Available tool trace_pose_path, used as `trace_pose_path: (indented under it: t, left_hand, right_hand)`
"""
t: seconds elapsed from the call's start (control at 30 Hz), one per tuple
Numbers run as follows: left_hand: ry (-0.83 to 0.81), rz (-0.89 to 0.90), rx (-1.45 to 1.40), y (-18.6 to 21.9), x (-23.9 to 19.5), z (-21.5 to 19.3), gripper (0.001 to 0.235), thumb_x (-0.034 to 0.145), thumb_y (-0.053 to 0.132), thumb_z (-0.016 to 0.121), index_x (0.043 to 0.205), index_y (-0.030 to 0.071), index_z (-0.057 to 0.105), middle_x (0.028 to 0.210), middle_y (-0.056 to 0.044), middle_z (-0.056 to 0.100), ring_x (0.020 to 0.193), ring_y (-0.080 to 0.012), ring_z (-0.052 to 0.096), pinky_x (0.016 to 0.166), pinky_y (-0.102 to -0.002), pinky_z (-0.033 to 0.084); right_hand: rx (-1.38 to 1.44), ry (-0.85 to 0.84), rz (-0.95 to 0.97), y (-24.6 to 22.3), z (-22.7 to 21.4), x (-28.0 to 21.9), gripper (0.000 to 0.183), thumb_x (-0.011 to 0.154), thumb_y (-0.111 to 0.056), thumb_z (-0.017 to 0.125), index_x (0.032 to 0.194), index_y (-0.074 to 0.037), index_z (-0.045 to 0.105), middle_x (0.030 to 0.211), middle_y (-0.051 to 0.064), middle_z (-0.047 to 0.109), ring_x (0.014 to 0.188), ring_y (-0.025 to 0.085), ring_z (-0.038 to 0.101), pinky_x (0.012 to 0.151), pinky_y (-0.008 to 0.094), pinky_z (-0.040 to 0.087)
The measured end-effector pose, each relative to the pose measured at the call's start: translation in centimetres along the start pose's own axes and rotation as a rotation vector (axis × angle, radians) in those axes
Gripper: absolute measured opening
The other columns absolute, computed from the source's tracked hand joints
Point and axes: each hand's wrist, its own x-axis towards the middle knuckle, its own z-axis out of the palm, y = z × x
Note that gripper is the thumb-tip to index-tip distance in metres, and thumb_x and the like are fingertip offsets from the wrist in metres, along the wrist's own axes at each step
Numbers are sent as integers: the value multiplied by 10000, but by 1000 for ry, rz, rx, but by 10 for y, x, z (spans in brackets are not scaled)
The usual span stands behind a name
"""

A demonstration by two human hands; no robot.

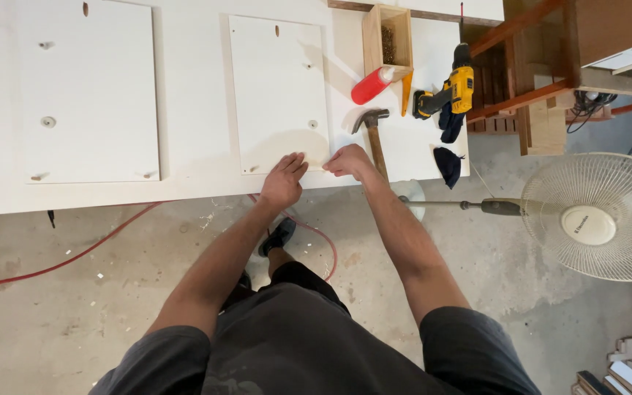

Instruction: Assemble wooden panels using wood glue, a hammer, and a power drill

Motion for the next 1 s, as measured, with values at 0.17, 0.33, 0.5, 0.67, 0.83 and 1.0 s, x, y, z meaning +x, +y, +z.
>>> trace_pose_path:
  t: [0.17,0.33,0.5,0.67,0.83,1.0]
  left_hand:
    - [54,10,-20,2,2,2,544,771,160,597,1298,123,725,1420,-106,650,1371,-283,552,1214,-408,387]
    - [82,5,-8,6,5,-3,546,754,147,615,1285,114,734,1408,-114,658,1344,-299,574,1201,-418,405]
    - [68,26,-19,5,2,1,575,739,173,636,1306,135,723,1458,-128,620,1381,-326,542,1219,-451,375]
    - [50,34,-14,19,3,-16,593,763,129,633,1352,140,701,1534,-171,542,1440,-377,471,1251,-487,310]
    - [-13,30,-18,14,-1,-14,621,780,165,647,1400,156,660,1569,-172,502,1470,-370,435,1268,-491,290]
    - [-4,-37,-22,7,15,-18,420,861,175,659,1273,142,728,1405,-53,636,1337,-256,563,1133,-433,441]
  right_hand:
    - [-65,-68,33,-10,-4,11,408,678,-77,934,996,91,742,914,333,725,861,400,755,795,403,632]
    - [-196,-98,30,0,-3,36,366,678,-123,936,954,45,765,850,272,745,774,324,775,755,374,638]
    - [-176,-99,-20,15,-3,50,348,663,-116,942,931,33,777,809,262,745,713,317,771,725,367,640]
    - [-31,-49,-75,21,-9,18,371,698,-159,930,978,25,769,849,222,758,744,255,771,758,354,636]
    - [488,58,-119,93,9,14,381,793,-116,913,1065,87,738,1011,290,734,885,318,758,852,411,641]
    - [20,470,-212,139,-9,37,132,884,-256,840,980,-176,798,819,32,765,800,207,757,731,348,634]
